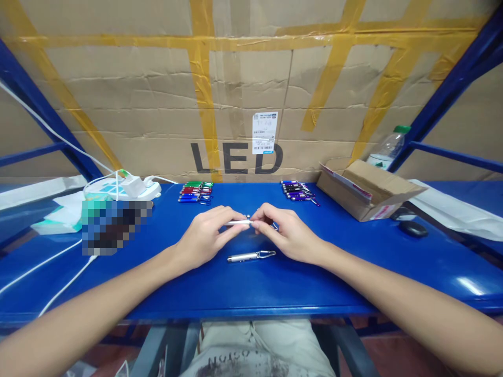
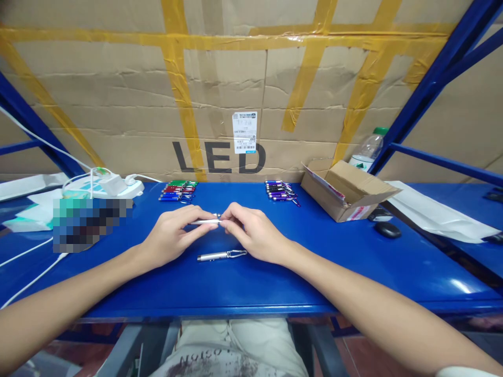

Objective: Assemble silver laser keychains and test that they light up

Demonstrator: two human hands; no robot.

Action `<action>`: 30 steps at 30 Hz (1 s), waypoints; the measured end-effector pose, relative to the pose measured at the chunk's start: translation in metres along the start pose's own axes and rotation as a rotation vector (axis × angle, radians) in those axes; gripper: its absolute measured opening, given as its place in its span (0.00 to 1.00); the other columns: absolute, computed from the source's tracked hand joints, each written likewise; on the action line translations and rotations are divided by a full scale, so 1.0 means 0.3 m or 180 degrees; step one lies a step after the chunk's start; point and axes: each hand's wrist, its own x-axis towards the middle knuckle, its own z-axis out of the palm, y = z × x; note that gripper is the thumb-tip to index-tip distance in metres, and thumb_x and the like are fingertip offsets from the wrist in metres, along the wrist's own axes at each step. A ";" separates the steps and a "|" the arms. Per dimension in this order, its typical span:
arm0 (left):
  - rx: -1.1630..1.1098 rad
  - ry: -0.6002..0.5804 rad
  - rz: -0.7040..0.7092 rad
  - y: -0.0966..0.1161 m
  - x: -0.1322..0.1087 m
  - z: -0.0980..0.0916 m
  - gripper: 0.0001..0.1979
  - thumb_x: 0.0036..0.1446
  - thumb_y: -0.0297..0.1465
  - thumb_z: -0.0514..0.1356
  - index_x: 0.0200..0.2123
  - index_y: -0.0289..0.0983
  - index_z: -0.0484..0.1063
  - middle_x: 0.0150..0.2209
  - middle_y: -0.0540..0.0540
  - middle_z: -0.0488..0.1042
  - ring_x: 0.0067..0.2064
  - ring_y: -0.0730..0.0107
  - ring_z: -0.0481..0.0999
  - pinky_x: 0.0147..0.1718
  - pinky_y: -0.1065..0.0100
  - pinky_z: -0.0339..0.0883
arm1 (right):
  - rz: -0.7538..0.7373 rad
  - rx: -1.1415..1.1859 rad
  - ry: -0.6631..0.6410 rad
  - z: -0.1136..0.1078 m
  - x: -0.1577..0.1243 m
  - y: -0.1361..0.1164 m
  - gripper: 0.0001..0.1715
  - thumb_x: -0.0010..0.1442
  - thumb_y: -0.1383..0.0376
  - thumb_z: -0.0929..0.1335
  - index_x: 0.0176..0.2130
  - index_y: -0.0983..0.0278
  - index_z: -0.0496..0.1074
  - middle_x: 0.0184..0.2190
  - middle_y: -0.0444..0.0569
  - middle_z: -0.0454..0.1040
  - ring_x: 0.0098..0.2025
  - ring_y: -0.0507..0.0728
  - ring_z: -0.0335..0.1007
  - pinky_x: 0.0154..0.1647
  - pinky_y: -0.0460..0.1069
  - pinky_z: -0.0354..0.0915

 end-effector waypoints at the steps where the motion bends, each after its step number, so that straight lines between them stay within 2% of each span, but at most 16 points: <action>1: -0.0004 -0.0005 0.0041 -0.001 -0.001 0.000 0.08 0.74 0.33 0.62 0.46 0.35 0.80 0.41 0.44 0.84 0.41 0.67 0.83 0.43 0.69 0.74 | 0.0027 0.0020 -0.0038 0.000 0.000 0.001 0.08 0.77 0.62 0.66 0.42 0.61 0.71 0.35 0.44 0.78 0.36 0.54 0.74 0.40 0.48 0.66; 7: 0.0044 -0.0017 0.0199 -0.009 -0.008 0.001 0.08 0.74 0.32 0.63 0.47 0.34 0.79 0.42 0.42 0.84 0.42 0.65 0.83 0.43 0.67 0.75 | 0.0353 0.0357 -0.0212 0.000 0.000 0.006 0.12 0.76 0.57 0.67 0.41 0.61 0.72 0.32 0.43 0.78 0.33 0.53 0.72 0.36 0.48 0.64; 15: 0.0108 0.0068 0.0529 0.001 0.003 -0.007 0.07 0.73 0.30 0.63 0.48 0.34 0.79 0.41 0.42 0.85 0.40 0.64 0.82 0.42 0.65 0.76 | 0.1053 0.1828 -0.0542 0.004 0.019 0.016 0.24 0.68 0.46 0.74 0.36 0.63 0.71 0.28 0.43 0.76 0.26 0.50 0.66 0.29 0.46 0.64; 22: 0.0199 0.0103 0.0663 0.012 0.010 -0.022 0.08 0.75 0.31 0.61 0.52 0.36 0.78 0.41 0.43 0.86 0.40 0.64 0.83 0.42 0.64 0.76 | 0.1241 0.2493 -0.0615 0.007 0.018 0.014 0.23 0.67 0.48 0.76 0.35 0.64 0.74 0.25 0.42 0.73 0.24 0.49 0.64 0.28 0.46 0.63; 30: 0.0268 0.0105 0.0729 0.010 0.008 -0.021 0.08 0.75 0.31 0.61 0.52 0.35 0.78 0.40 0.42 0.85 0.40 0.64 0.82 0.42 0.64 0.77 | 0.1308 0.2840 -0.0702 0.009 0.016 0.027 0.17 0.68 0.54 0.75 0.36 0.65 0.76 0.21 0.40 0.70 0.23 0.49 0.62 0.27 0.46 0.61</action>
